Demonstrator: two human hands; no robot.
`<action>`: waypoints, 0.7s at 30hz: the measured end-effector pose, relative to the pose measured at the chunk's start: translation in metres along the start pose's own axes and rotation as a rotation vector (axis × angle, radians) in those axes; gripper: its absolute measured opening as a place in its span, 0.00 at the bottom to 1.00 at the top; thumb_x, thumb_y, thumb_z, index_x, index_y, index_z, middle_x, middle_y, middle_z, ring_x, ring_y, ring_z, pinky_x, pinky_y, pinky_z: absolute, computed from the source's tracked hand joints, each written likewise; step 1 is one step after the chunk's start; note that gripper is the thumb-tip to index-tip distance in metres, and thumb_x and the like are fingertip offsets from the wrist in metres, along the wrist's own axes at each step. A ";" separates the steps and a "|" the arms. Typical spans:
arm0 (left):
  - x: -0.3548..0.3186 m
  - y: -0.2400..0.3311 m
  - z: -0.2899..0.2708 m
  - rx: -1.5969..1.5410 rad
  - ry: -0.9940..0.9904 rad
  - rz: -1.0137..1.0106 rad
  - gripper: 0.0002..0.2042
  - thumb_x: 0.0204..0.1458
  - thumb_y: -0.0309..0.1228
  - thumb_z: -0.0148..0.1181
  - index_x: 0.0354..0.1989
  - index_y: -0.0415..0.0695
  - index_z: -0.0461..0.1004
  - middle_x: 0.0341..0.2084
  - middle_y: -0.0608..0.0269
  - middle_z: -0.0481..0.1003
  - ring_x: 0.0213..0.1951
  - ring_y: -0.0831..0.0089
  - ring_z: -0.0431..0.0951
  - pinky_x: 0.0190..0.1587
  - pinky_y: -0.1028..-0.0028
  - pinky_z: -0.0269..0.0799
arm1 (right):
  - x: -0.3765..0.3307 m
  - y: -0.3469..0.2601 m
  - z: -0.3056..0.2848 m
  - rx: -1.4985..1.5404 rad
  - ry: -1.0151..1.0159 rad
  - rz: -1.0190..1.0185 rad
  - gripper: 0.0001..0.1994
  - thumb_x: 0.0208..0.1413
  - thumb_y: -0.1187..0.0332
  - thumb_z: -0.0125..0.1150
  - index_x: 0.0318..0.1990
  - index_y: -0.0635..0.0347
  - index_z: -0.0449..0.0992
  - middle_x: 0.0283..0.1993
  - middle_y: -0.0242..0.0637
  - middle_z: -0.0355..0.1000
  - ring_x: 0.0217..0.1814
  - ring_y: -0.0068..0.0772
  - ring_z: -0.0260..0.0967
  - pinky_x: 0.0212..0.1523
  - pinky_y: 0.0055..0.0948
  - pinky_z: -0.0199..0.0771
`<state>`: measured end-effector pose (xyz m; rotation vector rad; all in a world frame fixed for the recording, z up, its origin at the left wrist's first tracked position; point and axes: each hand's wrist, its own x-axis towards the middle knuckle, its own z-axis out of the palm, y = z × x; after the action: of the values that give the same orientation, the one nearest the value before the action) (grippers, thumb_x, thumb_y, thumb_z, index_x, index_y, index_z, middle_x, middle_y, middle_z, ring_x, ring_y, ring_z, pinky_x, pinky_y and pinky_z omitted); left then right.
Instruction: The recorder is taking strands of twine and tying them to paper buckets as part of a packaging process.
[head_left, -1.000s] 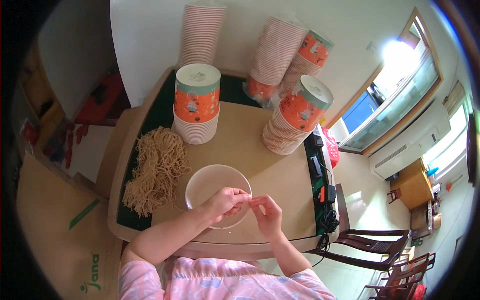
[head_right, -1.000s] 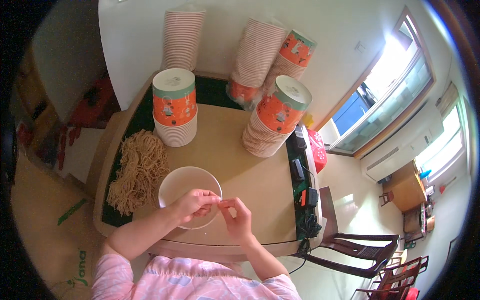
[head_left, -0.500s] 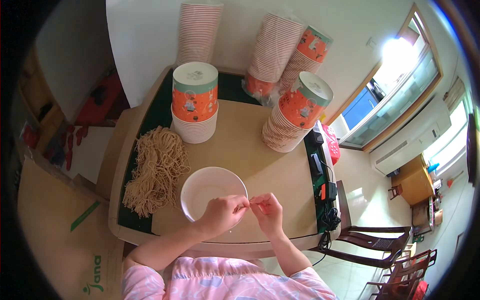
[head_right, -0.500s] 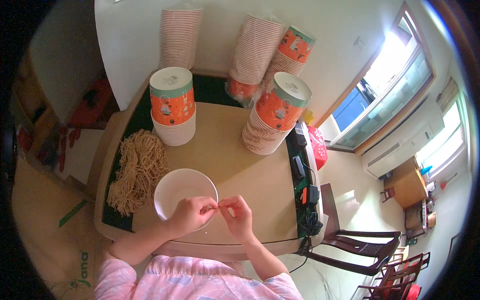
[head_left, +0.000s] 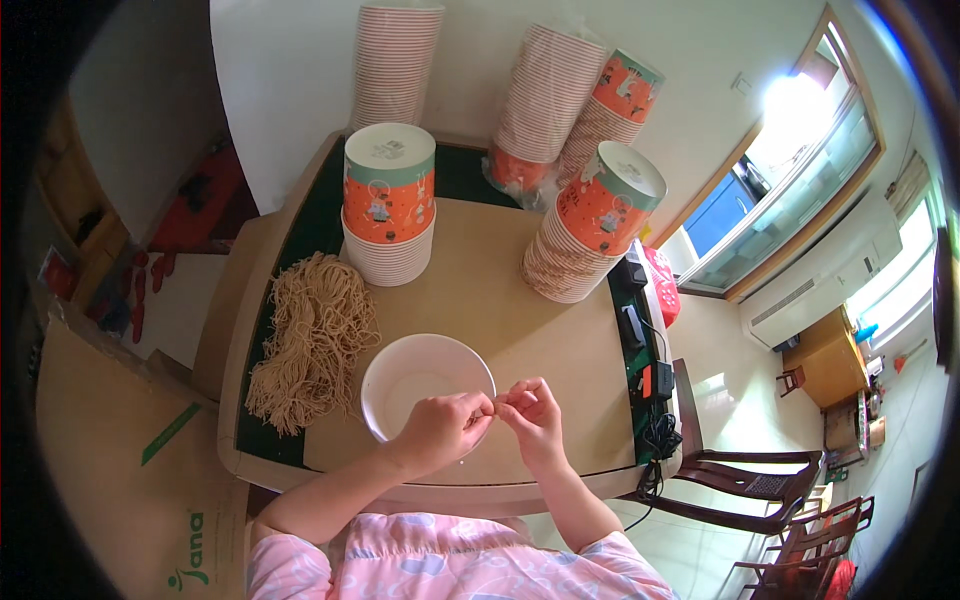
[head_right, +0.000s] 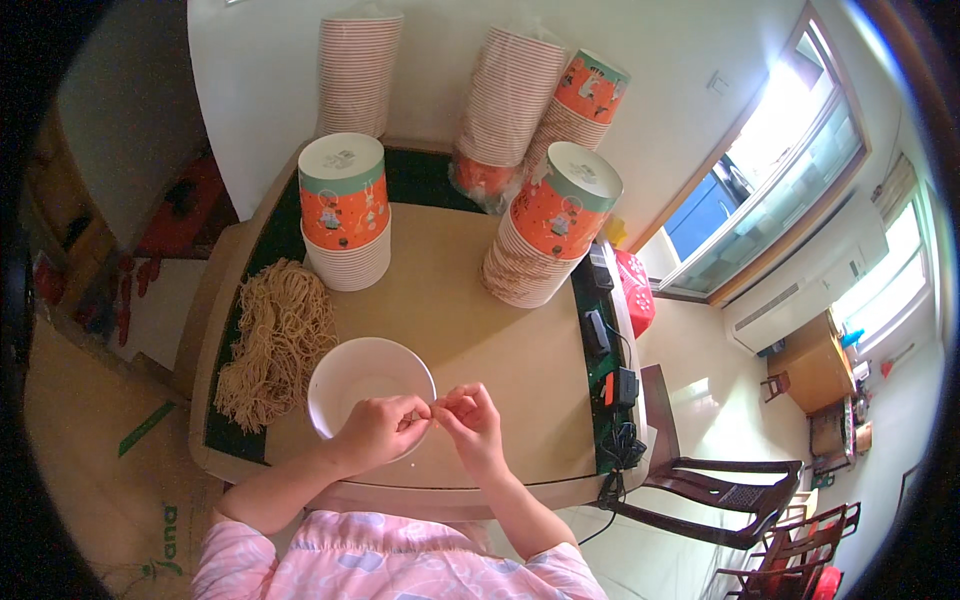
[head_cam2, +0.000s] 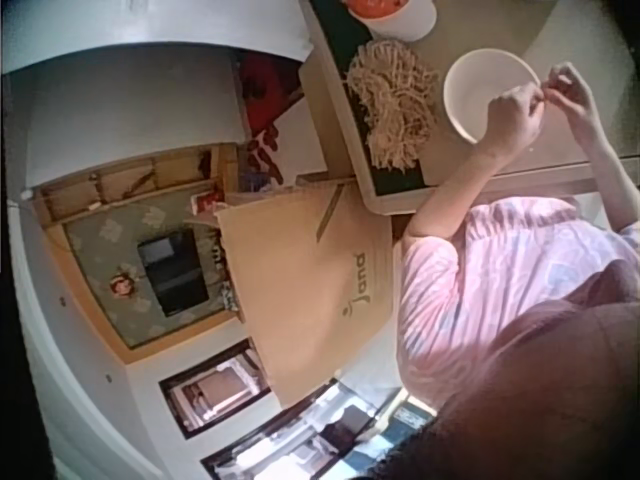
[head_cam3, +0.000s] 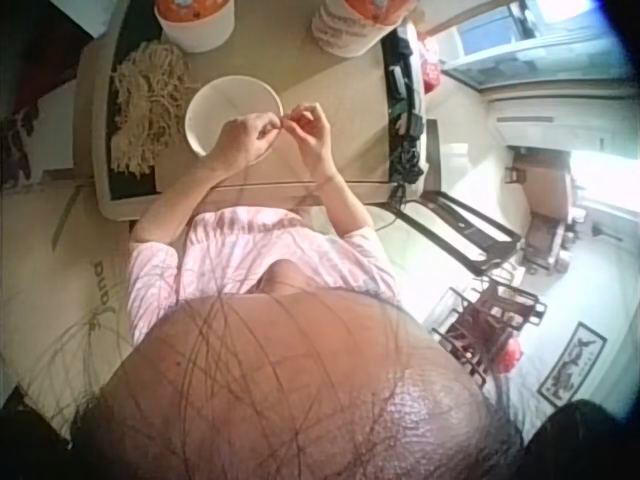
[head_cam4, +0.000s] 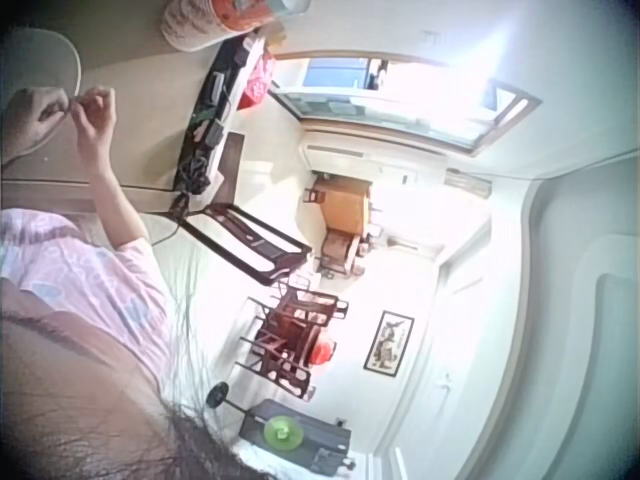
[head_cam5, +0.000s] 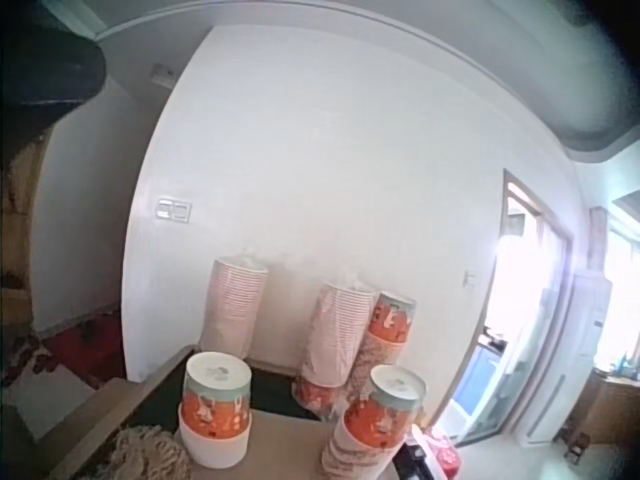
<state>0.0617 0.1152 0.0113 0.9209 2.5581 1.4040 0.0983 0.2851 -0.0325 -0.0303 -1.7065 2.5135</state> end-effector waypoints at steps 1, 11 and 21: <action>0.000 -0.001 0.000 0.000 0.000 -0.001 0.04 0.48 0.29 0.62 0.30 0.44 0.75 0.23 0.57 0.77 0.24 0.61 0.79 0.27 0.66 0.73 | 0.000 0.000 -0.001 0.016 0.001 0.037 0.10 0.56 0.81 0.58 0.41 0.60 0.64 0.38 0.37 0.73 0.42 0.26 0.72 0.44 0.25 0.73; -0.006 0.000 0.007 0.206 0.035 0.213 0.02 0.51 0.30 0.59 0.30 0.46 0.74 0.23 0.61 0.76 0.23 0.61 0.78 0.25 0.64 0.73 | -0.001 0.000 0.002 0.079 -0.014 0.038 0.13 0.54 0.80 0.61 0.42 0.59 0.64 0.38 0.40 0.74 0.41 0.29 0.73 0.45 0.28 0.73; -0.006 0.000 0.004 0.051 0.052 0.031 0.03 0.51 0.30 0.59 0.30 0.45 0.74 0.24 0.59 0.77 0.24 0.60 0.78 0.26 0.64 0.73 | -0.004 -0.001 -0.003 0.059 -0.093 0.032 0.12 0.55 0.83 0.57 0.42 0.60 0.64 0.41 0.37 0.72 0.46 0.27 0.71 0.50 0.27 0.71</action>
<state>0.0682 0.1146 0.0074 0.9478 2.6401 1.3957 0.1023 0.2882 -0.0331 0.0654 -1.6764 2.6260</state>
